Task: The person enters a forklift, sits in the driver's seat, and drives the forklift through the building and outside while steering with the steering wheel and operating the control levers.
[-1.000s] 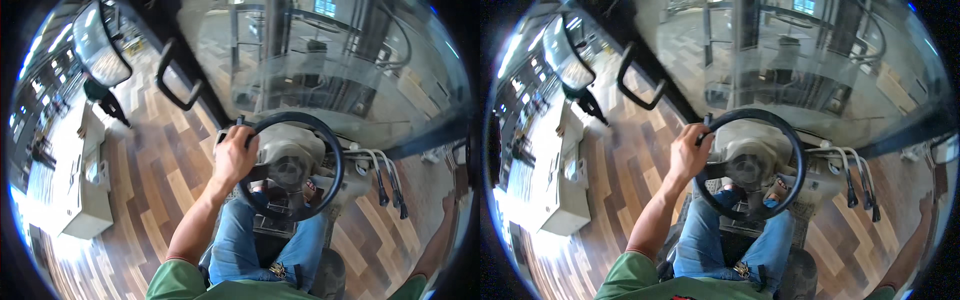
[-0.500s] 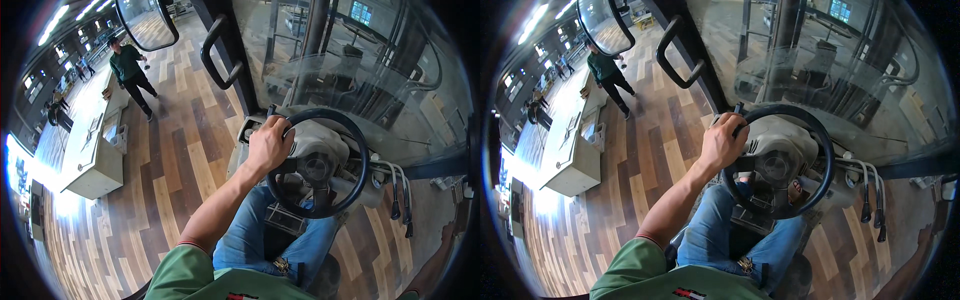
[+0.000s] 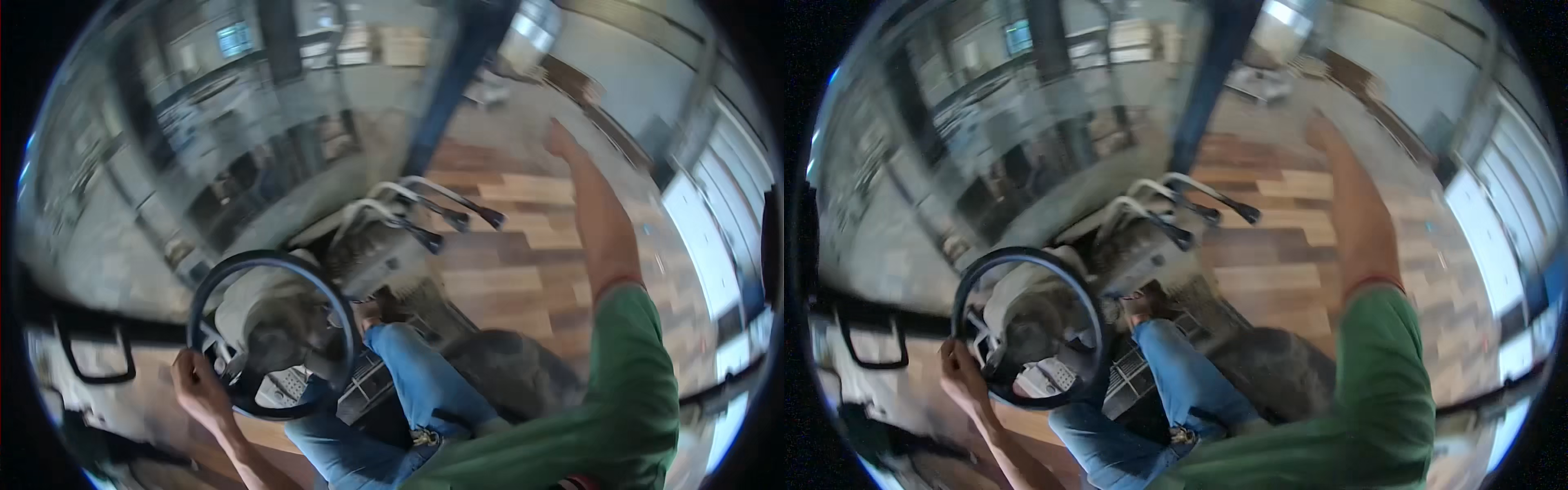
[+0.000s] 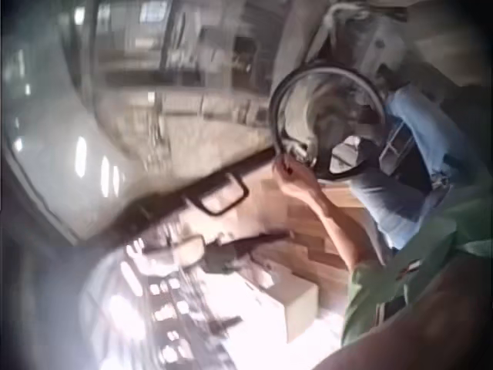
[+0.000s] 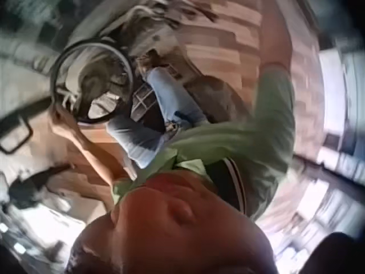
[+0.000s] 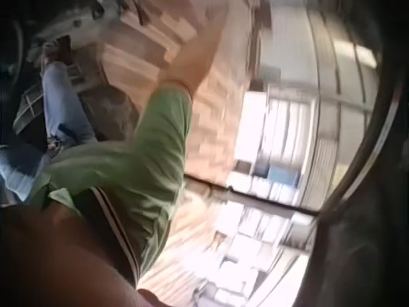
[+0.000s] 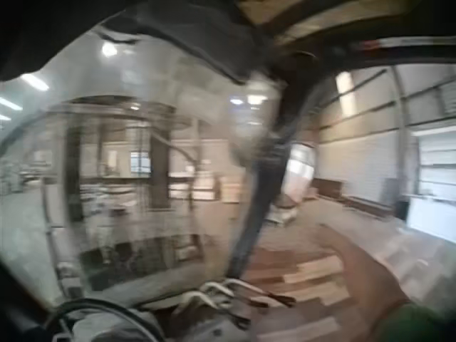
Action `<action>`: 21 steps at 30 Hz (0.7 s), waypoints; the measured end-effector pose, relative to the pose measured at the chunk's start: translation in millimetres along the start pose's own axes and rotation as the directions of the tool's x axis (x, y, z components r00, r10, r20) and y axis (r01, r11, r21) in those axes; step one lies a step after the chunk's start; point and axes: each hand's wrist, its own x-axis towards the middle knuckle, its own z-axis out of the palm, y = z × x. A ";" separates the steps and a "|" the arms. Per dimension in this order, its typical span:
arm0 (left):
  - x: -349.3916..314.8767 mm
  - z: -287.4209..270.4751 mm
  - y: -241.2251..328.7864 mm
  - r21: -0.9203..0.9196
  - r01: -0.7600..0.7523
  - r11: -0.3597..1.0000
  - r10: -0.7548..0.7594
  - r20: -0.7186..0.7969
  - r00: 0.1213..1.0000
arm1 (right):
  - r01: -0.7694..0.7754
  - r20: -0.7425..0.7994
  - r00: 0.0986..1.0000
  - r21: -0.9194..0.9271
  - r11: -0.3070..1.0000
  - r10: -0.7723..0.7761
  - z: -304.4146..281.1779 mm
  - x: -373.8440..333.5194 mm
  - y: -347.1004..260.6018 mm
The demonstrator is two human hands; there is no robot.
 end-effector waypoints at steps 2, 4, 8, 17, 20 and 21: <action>16.5 72.0 22.6 -0.158 -0.068 0.985 0.061 -0.047 0.997 | -0.182 0.061 0.980 -0.113 0.977 0.190 -29.9 -42.3 91.1; 19.2 76.7 20.4 -0.150 -0.082 0.985 0.082 -0.006 0.997 | -0.179 0.071 0.977 -0.243 0.953 0.202 -56.1 -73.1 76.3; 16.0 80.4 18.3 -0.151 -0.099 0.984 0.096 -0.026 0.995 | -0.308 -0.100 0.940 0.165 0.937 0.327 -69.1 -101.3 81.3; 20.8 90.0 26.3 -0.169 -0.095 0.981 0.093 -0.023 0.995 | -0.328 -0.059 0.940 0.112 0.938 0.336 -69.7 -106.3 102.9; 15.7 96.9 35.0 -0.186 -0.078 0.979 0.071 -0.045 0.996 | -0.283 -0.192 0.937 0.082 0.956 0.293 -51.1 -107.5 125.1; 17.4 87.9 38.6 -0.165 -0.065 0.984 0.055 -0.066 0.996 | -0.198 -0.348 0.913 0.083 0.977 0.215 -49.6 -95.6 103.9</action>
